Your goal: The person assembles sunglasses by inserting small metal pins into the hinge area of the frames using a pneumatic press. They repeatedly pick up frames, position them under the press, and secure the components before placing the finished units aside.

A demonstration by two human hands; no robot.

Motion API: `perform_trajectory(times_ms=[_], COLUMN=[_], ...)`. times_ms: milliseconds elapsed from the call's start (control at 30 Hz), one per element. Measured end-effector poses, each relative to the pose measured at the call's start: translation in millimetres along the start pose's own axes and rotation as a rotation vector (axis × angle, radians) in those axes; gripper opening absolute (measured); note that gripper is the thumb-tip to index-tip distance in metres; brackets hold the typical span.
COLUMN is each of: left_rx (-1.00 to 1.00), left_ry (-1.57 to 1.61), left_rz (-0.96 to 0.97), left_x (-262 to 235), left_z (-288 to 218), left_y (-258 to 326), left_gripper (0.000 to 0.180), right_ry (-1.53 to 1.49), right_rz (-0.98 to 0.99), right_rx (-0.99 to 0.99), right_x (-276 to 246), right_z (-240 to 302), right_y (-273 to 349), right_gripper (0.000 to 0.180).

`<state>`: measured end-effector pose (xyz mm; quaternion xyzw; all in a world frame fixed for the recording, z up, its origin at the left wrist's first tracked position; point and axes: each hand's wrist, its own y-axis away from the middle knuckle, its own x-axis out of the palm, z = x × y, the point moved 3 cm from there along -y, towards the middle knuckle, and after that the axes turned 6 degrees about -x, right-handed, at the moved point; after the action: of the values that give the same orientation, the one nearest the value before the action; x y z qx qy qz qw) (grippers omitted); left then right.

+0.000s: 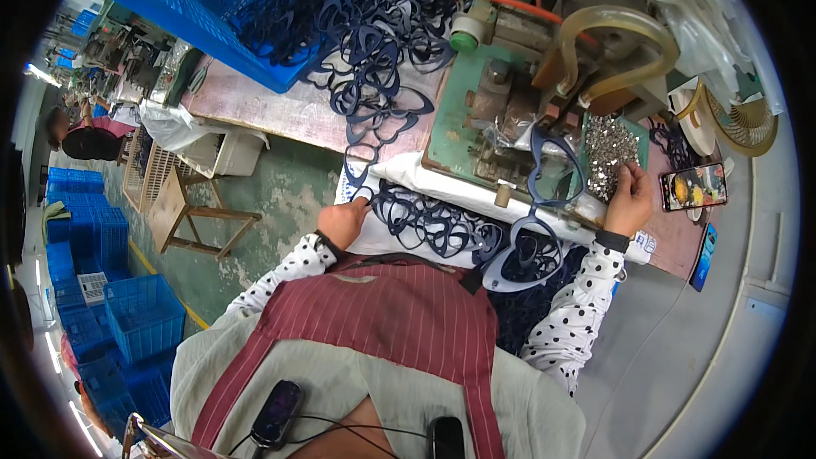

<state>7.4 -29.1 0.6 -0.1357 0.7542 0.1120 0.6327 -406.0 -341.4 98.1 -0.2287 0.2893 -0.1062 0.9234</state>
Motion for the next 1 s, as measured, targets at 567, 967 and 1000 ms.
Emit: perform_trajectory(times_ms=[567, 967, 1000], left_rx=[0.214, 0.115, 0.003], left_ry=[0.067, 1.263, 1.26], left_rz=[-0.382, -0.109, -0.135], left_x=[-122.1, -138.2, -129.4], left_z=[-20.2, -35.0, -38.8], left_y=[-248.0, -163.5, -157.0], left_gripper=[0.009, 0.009, 0.012], right_ry=[0.177, 0.177, 0.168], right_rz=[-0.003, -0.05, -0.052], right_rx=[-0.064, -0.086, -0.066], right_x=[-5.8, -7.8, -8.3], right_z=[27.2, 35.1, 37.6], right_y=[14.3, 20.3, 19.9], right_gripper=[0.016, 0.011, 0.011])
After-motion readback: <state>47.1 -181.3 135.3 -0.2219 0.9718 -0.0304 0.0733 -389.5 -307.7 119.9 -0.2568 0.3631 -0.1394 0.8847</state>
